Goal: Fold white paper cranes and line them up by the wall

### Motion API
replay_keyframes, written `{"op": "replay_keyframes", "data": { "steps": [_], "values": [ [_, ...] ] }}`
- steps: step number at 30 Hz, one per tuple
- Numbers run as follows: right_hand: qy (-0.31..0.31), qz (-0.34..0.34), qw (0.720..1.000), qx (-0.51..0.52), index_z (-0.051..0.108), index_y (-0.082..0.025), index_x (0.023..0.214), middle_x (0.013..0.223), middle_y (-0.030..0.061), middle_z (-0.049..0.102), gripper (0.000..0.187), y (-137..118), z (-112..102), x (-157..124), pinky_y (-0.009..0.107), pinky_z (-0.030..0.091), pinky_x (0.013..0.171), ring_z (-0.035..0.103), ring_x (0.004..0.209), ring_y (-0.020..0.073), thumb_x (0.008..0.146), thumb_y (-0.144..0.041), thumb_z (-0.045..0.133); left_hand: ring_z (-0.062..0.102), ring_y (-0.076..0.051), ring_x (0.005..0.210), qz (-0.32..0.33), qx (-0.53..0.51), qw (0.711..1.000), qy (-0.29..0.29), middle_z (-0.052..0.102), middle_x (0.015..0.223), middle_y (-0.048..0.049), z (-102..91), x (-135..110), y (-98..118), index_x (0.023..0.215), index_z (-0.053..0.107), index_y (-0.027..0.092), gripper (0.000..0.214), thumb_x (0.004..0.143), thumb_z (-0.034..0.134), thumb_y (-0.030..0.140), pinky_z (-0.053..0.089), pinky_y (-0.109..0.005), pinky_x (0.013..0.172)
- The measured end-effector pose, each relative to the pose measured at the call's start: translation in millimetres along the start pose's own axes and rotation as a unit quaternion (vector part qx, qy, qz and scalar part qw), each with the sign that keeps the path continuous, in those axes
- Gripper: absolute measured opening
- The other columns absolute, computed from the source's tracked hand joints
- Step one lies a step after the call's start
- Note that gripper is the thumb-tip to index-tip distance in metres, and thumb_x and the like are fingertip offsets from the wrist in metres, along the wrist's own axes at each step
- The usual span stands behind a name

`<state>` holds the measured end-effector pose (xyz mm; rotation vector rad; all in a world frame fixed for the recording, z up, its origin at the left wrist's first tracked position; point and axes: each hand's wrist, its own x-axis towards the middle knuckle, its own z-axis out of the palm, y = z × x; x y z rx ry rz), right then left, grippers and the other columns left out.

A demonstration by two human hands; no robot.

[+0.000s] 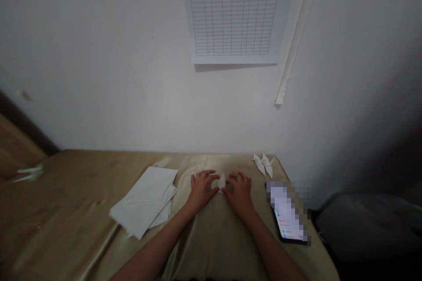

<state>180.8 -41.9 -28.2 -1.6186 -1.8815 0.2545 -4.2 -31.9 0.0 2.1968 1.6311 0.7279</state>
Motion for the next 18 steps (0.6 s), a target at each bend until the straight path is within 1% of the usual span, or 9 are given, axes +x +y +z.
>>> {"op": "replay_keyframes", "data": {
  "steps": [3,8,13,18],
  "values": [
    [0.008,-0.009,0.999,0.030,0.073,-0.025,0.101,0.120,0.0057,0.067,0.021,2.4,1.2,0.7,0.047,0.028,0.111,0.044,0.128,0.0279,0.084,-0.033,0.065,0.041,-0.026,0.133,0.004,-0.009,1.000,0.011,0.056,0.138,0.0010,-0.4,-0.5,0.1,0.117,0.065,0.040,0.036,0.083,0.072,0.031,0.008,-0.064,0.117],
    [0.016,-0.023,0.994,0.101,0.071,-0.022,0.100,0.112,0.0074,0.070,0.020,7.0,2.5,3.8,0.044,0.035,0.107,0.051,0.121,0.0268,0.085,-0.030,0.061,0.046,-0.025,0.129,0.018,-0.024,0.999,0.031,0.061,0.132,0.0004,1.1,-1.3,0.3,0.113,0.066,0.036,0.031,0.083,0.072,0.033,0.011,-0.062,0.117],
    [0.027,-0.007,0.986,0.165,0.072,-0.024,0.095,0.107,0.0064,0.071,0.017,7.3,0.5,4.6,0.045,0.038,0.106,0.054,0.117,0.0273,0.082,-0.032,0.065,0.049,-0.025,0.126,0.018,-0.029,0.998,0.053,0.063,0.129,-0.0003,2.2,0.1,0.3,0.110,0.068,0.034,0.029,0.082,0.075,0.033,0.013,-0.062,0.116],
    [0.056,0.041,0.978,0.196,0.072,-0.024,0.084,0.114,0.0095,0.067,0.013,2.0,-2.6,2.1,0.046,0.040,0.105,0.057,0.115,0.0282,0.077,-0.034,0.069,0.049,-0.027,0.127,0.020,-0.037,0.998,0.056,0.064,0.128,0.0001,0.6,-0.1,1.1,0.098,0.073,0.033,0.017,0.081,0.076,0.033,0.013,-0.064,0.115]
  ]
}}
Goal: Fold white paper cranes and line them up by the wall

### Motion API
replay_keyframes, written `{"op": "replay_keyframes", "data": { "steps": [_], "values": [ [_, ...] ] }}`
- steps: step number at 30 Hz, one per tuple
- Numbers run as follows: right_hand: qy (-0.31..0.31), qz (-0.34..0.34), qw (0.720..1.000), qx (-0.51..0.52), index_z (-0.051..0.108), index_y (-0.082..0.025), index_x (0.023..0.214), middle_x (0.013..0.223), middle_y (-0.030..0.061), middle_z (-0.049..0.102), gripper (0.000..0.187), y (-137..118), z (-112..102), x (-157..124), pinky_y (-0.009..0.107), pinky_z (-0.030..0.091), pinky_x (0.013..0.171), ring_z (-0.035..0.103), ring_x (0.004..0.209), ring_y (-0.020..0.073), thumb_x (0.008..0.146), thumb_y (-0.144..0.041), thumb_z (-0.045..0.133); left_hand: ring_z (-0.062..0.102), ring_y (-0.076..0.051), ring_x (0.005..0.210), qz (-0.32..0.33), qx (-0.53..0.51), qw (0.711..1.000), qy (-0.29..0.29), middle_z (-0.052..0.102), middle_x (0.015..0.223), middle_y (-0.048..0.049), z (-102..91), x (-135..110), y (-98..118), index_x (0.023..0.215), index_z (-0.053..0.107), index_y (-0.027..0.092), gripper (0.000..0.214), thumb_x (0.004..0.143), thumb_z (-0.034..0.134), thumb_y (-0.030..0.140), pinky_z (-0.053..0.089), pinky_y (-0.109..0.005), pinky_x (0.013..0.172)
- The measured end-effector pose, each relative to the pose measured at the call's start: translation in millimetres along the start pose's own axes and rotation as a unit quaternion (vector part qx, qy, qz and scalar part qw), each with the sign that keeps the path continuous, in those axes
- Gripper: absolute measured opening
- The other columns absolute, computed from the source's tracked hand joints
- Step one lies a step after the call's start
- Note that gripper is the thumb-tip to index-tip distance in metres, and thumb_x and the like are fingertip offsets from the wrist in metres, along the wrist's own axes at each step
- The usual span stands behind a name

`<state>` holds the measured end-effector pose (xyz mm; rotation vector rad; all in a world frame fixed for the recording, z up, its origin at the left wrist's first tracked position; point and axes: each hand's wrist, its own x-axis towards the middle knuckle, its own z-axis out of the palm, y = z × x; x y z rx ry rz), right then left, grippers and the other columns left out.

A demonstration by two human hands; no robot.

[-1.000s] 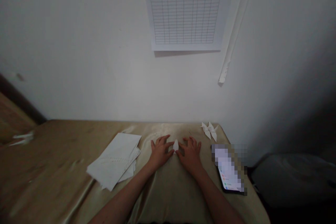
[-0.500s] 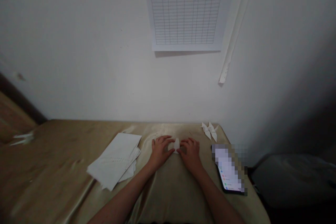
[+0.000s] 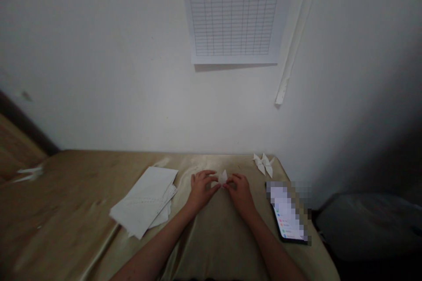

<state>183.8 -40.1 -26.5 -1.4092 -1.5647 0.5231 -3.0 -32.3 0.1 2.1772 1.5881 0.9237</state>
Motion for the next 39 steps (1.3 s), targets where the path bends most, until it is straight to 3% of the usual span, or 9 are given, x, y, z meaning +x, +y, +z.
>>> {"op": "replay_keyframes", "data": {
  "steps": [2,8,12,16,22,28,39],
  "values": [
    [0.006,0.010,1.000,0.028,0.070,-0.023,0.083,0.111,0.0093,0.068,0.013,-2.1,0.3,-0.9,0.045,0.043,0.103,0.060,0.112,0.0277,0.075,-0.033,0.070,0.049,-0.027,0.127,0.002,0.000,1.000,-0.001,0.064,0.128,0.0006,-0.9,-0.4,0.8,0.095,0.074,0.034,0.014,0.081,0.076,0.032,0.013,-0.064,0.115],
    [-0.012,0.055,0.993,0.106,0.067,-0.022,0.109,0.108,0.0070,0.070,0.038,-2.4,2.5,-1.7,0.040,0.053,0.090,0.069,0.087,0.0214,0.072,-0.031,0.071,0.049,-0.027,0.127,-0.004,-0.003,1.000,-0.004,0.065,0.128,-0.0008,-2.7,-0.5,2.5,0.091,0.074,0.031,0.011,0.081,0.076,0.030,0.013,-0.063,0.115],
    [-0.032,0.023,0.997,0.068,0.077,-0.023,0.092,0.121,0.0106,0.066,0.021,-2.1,1.4,-0.1,0.042,0.050,0.096,0.066,0.103,0.0252,0.072,-0.027,0.072,0.049,-0.027,0.127,-0.004,-0.006,1.000,-0.006,0.065,0.128,-0.0009,-1.3,0.8,0.5,0.089,0.074,0.031,0.009,0.080,0.076,0.028,0.013,-0.063,0.115],
    [-0.035,-0.007,0.999,-0.007,0.079,-0.026,0.087,0.118,0.0086,0.068,0.014,-6.2,-1.6,0.7,0.047,0.041,0.106,0.058,0.118,0.0277,0.075,-0.026,0.071,0.049,-0.027,0.127,-0.007,-0.008,1.000,0.001,0.065,0.128,0.0000,0.0,1.7,-1.2,0.086,0.075,0.031,0.008,0.080,0.077,0.026,0.015,-0.062,0.115],
    [-0.020,0.000,0.999,-0.029,0.077,-0.024,0.083,0.108,0.0089,0.073,0.011,-9.4,-1.6,0.1,0.047,0.039,0.106,0.061,0.113,0.0269,0.078,-0.029,0.069,0.051,-0.026,0.126,-0.006,-0.026,0.999,0.024,0.063,0.129,-0.0038,0.1,-2.3,1.8,0.093,0.072,0.028,0.017,0.077,0.079,0.028,0.019,-0.062,0.115],
    [-0.013,0.003,1.000,-0.007,0.078,-0.024,0.085,0.112,0.0097,0.071,0.014,-3.3,-0.3,0.2,0.045,0.041,0.104,0.059,0.115,0.0272,0.077,-0.033,0.071,0.047,-0.029,0.130,0.002,-0.021,1.000,-0.002,0.061,0.134,-0.0012,1.5,-4.0,5.2,0.088,0.077,0.035,0.012,0.077,0.079,0.031,0.013,-0.066,0.115],
    [-0.015,0.015,1.000,-0.002,0.079,-0.025,0.083,0.114,0.0090,0.070,0.012,-8.1,-1.0,0.2,0.045,0.040,0.105,0.058,0.115,0.0274,0.077,-0.030,0.070,0.046,-0.029,0.131,-0.007,-0.025,1.000,-0.013,0.059,0.136,-0.0013,3.3,-3.8,3.6,0.090,0.077,0.035,0.021,0.071,0.085,0.033,0.009,-0.067,0.116]
  ]
}}
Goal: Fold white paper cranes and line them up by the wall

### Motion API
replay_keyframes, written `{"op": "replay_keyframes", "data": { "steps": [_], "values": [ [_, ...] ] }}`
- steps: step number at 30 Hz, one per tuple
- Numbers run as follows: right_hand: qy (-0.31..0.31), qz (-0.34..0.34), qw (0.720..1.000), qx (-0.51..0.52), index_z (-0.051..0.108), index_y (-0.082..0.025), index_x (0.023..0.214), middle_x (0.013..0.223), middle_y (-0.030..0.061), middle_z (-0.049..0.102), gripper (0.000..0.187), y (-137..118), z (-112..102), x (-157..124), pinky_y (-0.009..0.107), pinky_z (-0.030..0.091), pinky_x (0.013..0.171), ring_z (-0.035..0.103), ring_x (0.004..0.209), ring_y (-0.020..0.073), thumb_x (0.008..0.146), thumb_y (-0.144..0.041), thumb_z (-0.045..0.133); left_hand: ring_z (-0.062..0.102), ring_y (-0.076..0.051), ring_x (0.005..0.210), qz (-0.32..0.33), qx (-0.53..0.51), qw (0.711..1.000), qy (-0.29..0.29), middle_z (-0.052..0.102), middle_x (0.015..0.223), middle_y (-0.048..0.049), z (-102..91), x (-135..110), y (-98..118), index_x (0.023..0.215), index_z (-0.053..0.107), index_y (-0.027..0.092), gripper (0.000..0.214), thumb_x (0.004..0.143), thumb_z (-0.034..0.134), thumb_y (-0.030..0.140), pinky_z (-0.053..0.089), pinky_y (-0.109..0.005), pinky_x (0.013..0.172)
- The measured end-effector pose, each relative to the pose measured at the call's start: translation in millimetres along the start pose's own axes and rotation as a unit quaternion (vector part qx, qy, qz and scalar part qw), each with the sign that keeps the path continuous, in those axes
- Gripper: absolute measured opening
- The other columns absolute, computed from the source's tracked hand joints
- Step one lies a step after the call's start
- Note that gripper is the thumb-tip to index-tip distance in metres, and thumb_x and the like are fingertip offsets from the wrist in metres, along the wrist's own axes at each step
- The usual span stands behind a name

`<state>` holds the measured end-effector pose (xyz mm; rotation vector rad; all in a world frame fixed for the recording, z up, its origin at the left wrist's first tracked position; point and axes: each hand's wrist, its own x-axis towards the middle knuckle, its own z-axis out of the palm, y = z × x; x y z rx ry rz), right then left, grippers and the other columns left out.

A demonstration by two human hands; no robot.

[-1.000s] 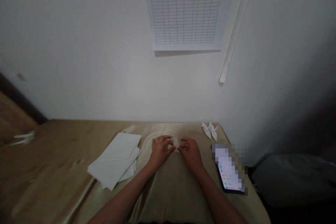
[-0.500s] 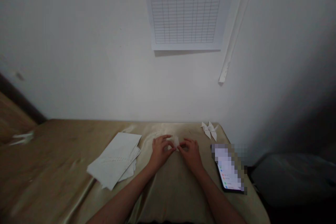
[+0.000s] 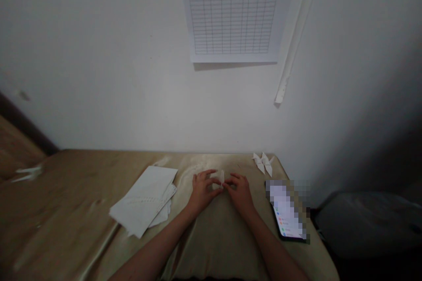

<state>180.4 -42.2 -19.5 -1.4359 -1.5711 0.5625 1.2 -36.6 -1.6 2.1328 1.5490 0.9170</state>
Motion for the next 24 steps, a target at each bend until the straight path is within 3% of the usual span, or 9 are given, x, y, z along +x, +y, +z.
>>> {"op": "replay_keyframes", "data": {
  "steps": [24],
  "values": [
    [-0.008,-0.011,1.000,0.001,0.078,-0.024,0.082,0.110,0.0087,0.070,0.012,-0.8,-1.6,0.0,0.043,0.042,0.105,0.059,0.115,0.0264,0.077,-0.030,0.068,0.048,-0.029,0.130,-0.021,-0.024,0.999,-0.026,0.062,0.133,-0.0013,-2.5,2.7,2.7,0.088,0.077,0.031,0.021,0.072,0.074,0.018,0.009,-0.066,0.117]
  ]
}}
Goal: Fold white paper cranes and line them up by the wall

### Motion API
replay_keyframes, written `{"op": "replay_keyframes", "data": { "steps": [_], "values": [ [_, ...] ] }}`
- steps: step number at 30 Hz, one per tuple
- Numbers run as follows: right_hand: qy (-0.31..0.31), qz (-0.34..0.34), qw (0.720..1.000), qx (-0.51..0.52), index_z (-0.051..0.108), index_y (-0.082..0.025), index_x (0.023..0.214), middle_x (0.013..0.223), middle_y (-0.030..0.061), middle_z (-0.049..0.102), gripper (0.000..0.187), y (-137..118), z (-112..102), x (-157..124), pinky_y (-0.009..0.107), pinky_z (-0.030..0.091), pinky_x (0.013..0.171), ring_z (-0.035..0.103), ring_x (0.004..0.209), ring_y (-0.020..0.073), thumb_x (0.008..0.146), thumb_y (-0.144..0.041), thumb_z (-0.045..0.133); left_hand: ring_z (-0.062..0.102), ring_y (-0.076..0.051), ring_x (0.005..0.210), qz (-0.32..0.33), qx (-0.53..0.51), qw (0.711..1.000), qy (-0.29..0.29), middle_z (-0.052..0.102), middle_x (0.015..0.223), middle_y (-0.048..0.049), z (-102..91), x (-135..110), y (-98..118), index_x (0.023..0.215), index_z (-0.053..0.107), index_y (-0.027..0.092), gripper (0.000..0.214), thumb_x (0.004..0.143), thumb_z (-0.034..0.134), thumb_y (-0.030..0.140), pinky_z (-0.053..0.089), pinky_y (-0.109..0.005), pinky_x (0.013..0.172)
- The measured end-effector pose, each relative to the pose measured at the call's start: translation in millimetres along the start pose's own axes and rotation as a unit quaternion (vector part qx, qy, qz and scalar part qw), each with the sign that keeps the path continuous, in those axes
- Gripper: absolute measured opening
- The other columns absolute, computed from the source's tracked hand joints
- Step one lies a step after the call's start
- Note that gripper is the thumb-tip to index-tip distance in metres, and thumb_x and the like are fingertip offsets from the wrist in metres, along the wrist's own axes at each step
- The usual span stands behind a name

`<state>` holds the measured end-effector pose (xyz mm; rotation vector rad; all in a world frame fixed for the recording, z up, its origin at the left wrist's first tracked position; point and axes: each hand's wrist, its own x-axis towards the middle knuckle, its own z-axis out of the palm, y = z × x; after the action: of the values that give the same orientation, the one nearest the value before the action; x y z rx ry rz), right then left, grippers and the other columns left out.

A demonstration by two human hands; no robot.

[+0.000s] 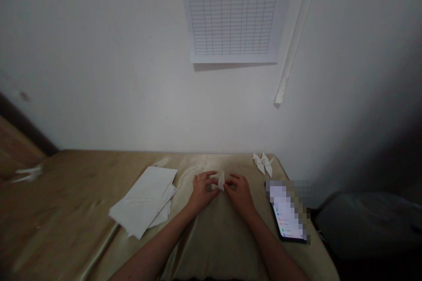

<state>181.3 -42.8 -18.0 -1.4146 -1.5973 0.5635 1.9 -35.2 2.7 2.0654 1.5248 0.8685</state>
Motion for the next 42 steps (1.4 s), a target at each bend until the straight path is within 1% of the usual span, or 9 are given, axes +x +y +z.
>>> {"op": "replay_keyframes", "data": {
  "steps": [3,7,13,17,22,30,34,37,42],
  "values": [
    [0.002,0.000,1.000,0.009,0.077,-0.024,0.082,0.112,0.0087,0.069,0.012,-1,0,0,0.043,0.042,0.104,0.060,0.114,0.0258,0.076,-0.029,0.068,0.050,-0.029,0.128,-0.004,-0.004,1.000,0.009,0.064,0.131,-0.0022,0.5,1,0,0.086,0.076,0.030,0.016,0.074,0.074,0.019,0.011,-0.066,0.117],
    [0.005,-0.006,1.000,0.029,0.077,-0.023,0.081,0.110,0.0091,0.070,0.012,-5,-1,0,0.042,0.043,0.104,0.060,0.115,0.0257,0.076,-0.029,0.067,0.052,-0.028,0.125,-0.001,-0.008,1.000,0.027,0.065,0.128,-0.0026,3.1,1,-3,0.084,0.075,0.029,0.008,0.077,0.074,0.025,0.013,-0.064,0.117],
    [0.004,-0.006,0.999,0.039,0.075,-0.022,0.080,0.110,0.0093,0.070,0.012,-6,-1,-1,0.042,0.043,0.104,0.060,0.114,0.0260,0.076,-0.029,0.067,0.053,-0.026,0.124,0.007,-0.009,0.999,0.040,0.066,0.127,-0.0036,4.9,2,-6,0.088,0.074,0.027,0.013,0.079,0.071,0.019,0.019,-0.060,0.117],
    [0.011,-0.003,0.999,0.041,0.075,-0.021,0.081,0.113,0.0108,0.069,0.013,-3,0,-1,0.043,0.043,0.105,0.061,0.113,0.0257,0.077,-0.030,0.066,0.054,-0.026,0.124,0.011,-0.007,0.999,0.041,0.066,0.127,-0.0034,3.6,1,-5,0.088,0.073,0.027,0.010,0.080,0.071,0.020,0.021,-0.058,0.116],
    [0.004,-0.003,0.999,0.049,0.076,-0.022,0.081,0.112,0.0100,0.069,0.013,-1,2,0,0.043,0.044,0.103,0.061,0.111,0.0250,0.077,-0.029,0.066,0.054,-0.025,0.123,0.017,-0.008,0.999,0.044,0.066,0.126,-0.0033,3.6,1,-6,0.087,0.073,0.027,0.007,0.081,0.072,0.024,0.024,-0.056,0.115],
    [-0.007,-0.013,0.998,0.057,0.075,-0.022,0.084,0.113,0.0098,0.067,0.015,1,3,-1,0.041,0.045,0.102,0.062,0.109,0.0244,0.078,-0.030,0.064,0.053,-0.025,0.124,0.020,-0.012,0.998,0.051,0.065,0.128,-0.0030,8.2,4,-13,0.087,0.075,0.027,0.010,0.081,0.071,0.019,0.026,-0.055,0.115],
    [0.012,-0.008,0.999,0.042,0.074,-0.022,0.085,0.110,0.0098,0.068,0.015,-2,5,-2,0.042,0.045,0.102,0.061,0.108,0.0249,0.078,-0.031,0.064,0.053,-0.025,0.124,0.016,-0.017,0.998,0.056,0.065,0.129,-0.0031,7.2,5,-12,0.082,0.075,0.026,0.009,0.080,0.072,0.018,0.027,-0.056,0.114],
    [0.023,-0.018,1.000,0.012,0.074,-0.023,0.087,0.105,0.0089,0.069,0.015,-6,5,-4,0.044,0.042,0.105,0.058,0.113,0.0270,0.078,-0.033,0.067,0.054,-0.025,0.123,0.018,-0.027,0.997,0.065,0.065,0.127,-0.0030,5.5,5,-11,0.081,0.075,0.025,0.007,0.080,0.072,0.019,0.029,-0.054,0.114],
    [-0.009,-0.048,0.999,-0.013,0.074,-0.026,0.084,0.097,0.0056,0.073,0.012,-6,4,-5,0.048,0.036,0.109,0.053,0.121,0.0292,0.078,-0.036,0.071,0.057,-0.025,0.119,0.021,-0.043,0.996,0.081,0.067,0.124,-0.0033,4.5,5,-12,0.081,0.076,0.025,0.006,0.080,0.072,0.021,0.036,-0.049,0.110]
  ]
}}
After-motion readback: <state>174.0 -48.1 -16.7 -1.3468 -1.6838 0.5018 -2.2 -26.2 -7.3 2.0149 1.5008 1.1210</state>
